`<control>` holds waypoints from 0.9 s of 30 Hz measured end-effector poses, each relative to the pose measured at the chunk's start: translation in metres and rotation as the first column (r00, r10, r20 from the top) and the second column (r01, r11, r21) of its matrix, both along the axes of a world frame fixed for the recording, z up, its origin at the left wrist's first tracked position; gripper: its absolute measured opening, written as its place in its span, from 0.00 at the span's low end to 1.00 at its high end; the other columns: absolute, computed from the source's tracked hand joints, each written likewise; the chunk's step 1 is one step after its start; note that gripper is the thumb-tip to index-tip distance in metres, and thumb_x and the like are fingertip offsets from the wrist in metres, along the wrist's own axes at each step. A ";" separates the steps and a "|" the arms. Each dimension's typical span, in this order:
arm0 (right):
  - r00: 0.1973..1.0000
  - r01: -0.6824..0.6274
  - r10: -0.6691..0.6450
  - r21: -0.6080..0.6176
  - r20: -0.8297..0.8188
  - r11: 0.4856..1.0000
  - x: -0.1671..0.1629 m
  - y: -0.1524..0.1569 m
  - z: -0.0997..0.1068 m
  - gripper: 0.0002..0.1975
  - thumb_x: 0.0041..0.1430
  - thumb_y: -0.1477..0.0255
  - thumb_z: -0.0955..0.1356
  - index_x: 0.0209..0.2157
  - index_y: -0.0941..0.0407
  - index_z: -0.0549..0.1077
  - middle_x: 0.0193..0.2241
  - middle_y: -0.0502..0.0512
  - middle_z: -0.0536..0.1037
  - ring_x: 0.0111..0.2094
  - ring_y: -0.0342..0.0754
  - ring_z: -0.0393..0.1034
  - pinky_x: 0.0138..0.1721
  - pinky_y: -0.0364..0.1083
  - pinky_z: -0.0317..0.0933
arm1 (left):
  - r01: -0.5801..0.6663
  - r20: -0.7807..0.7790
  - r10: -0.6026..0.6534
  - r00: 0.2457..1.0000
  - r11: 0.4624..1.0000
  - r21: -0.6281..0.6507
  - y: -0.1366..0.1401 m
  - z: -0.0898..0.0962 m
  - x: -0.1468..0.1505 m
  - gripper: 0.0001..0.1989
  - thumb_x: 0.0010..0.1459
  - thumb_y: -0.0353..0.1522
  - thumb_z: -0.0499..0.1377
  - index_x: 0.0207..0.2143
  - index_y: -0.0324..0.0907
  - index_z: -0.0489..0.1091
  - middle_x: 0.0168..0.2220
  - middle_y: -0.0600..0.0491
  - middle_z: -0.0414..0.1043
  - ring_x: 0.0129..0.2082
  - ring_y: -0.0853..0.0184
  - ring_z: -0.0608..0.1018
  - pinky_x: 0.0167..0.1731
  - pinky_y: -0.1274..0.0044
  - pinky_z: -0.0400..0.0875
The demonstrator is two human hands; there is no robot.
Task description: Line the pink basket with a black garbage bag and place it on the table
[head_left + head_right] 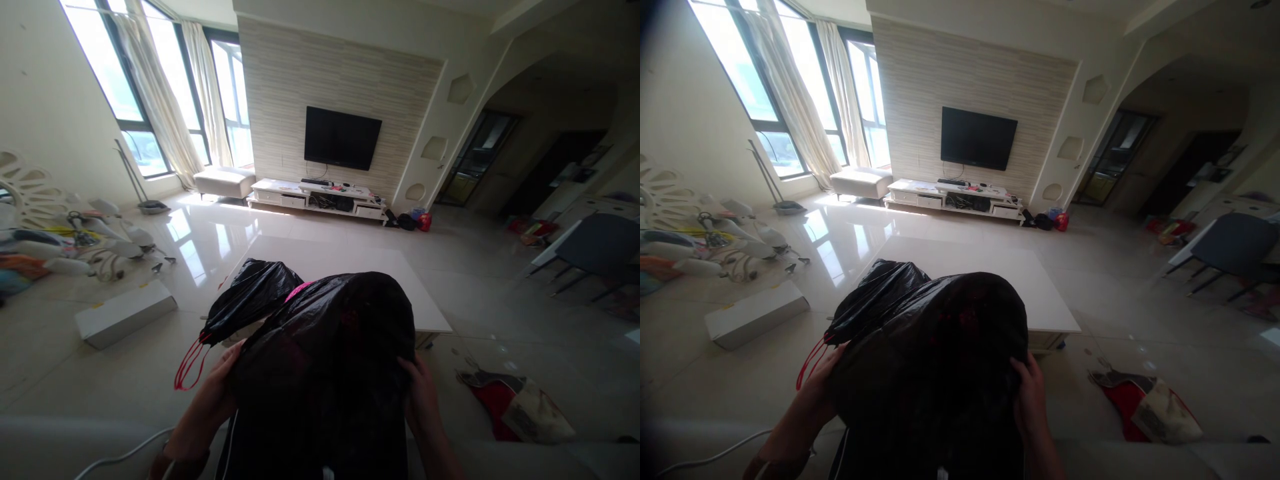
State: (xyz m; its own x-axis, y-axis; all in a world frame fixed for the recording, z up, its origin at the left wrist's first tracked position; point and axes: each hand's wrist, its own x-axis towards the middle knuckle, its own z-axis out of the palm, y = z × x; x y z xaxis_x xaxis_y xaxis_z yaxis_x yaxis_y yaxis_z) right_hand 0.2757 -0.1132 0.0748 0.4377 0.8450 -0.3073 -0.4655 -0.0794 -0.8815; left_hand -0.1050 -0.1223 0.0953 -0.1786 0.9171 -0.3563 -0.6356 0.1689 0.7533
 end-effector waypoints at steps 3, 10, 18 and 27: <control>1.000 -0.013 0.013 0.012 0.005 1.000 -0.001 -0.001 0.001 0.22 0.36 0.66 0.81 0.38 0.53 0.83 0.36 0.51 0.87 0.39 0.54 0.78 0.40 0.48 0.71 | 0.014 0.003 -0.013 1.000 0.997 -0.080 0.008 0.002 0.008 0.14 0.51 0.36 0.74 0.40 0.43 0.82 0.41 0.46 0.85 0.40 0.54 0.86 0.37 0.71 0.83; 0.999 -0.015 0.014 0.033 0.044 0.999 -0.002 0.000 -0.001 0.23 0.37 0.65 0.81 0.39 0.53 0.83 0.36 0.52 0.86 0.38 0.56 0.79 0.39 0.49 0.71 | -0.008 0.064 0.008 0.998 1.000 -0.006 0.008 -0.007 0.010 0.19 0.47 0.35 0.77 0.42 0.42 0.80 0.39 0.52 0.84 0.36 0.63 0.84 0.36 0.78 0.81; 0.999 0.040 -0.040 -0.029 0.001 0.999 -0.004 0.002 -0.003 0.25 0.35 0.65 0.80 0.40 0.53 0.82 0.39 0.53 0.87 0.42 0.58 0.80 0.44 0.51 0.72 | 0.172 -0.167 -0.173 0.971 0.985 -0.022 -0.001 -0.026 0.009 0.36 0.34 0.31 0.81 0.50 0.42 0.80 0.54 0.42 0.80 0.53 0.49 0.80 0.51 0.65 0.76; 0.998 0.062 -0.062 0.000 -0.032 0.998 -0.002 0.000 -0.002 0.24 0.36 0.66 0.81 0.40 0.52 0.82 0.38 0.51 0.87 0.41 0.56 0.80 0.43 0.50 0.73 | 0.242 -0.123 -0.231 0.965 0.967 0.084 0.006 -0.017 0.012 0.18 0.43 0.36 0.80 0.31 0.40 0.78 0.29 0.55 0.77 0.28 0.69 0.78 0.29 0.80 0.73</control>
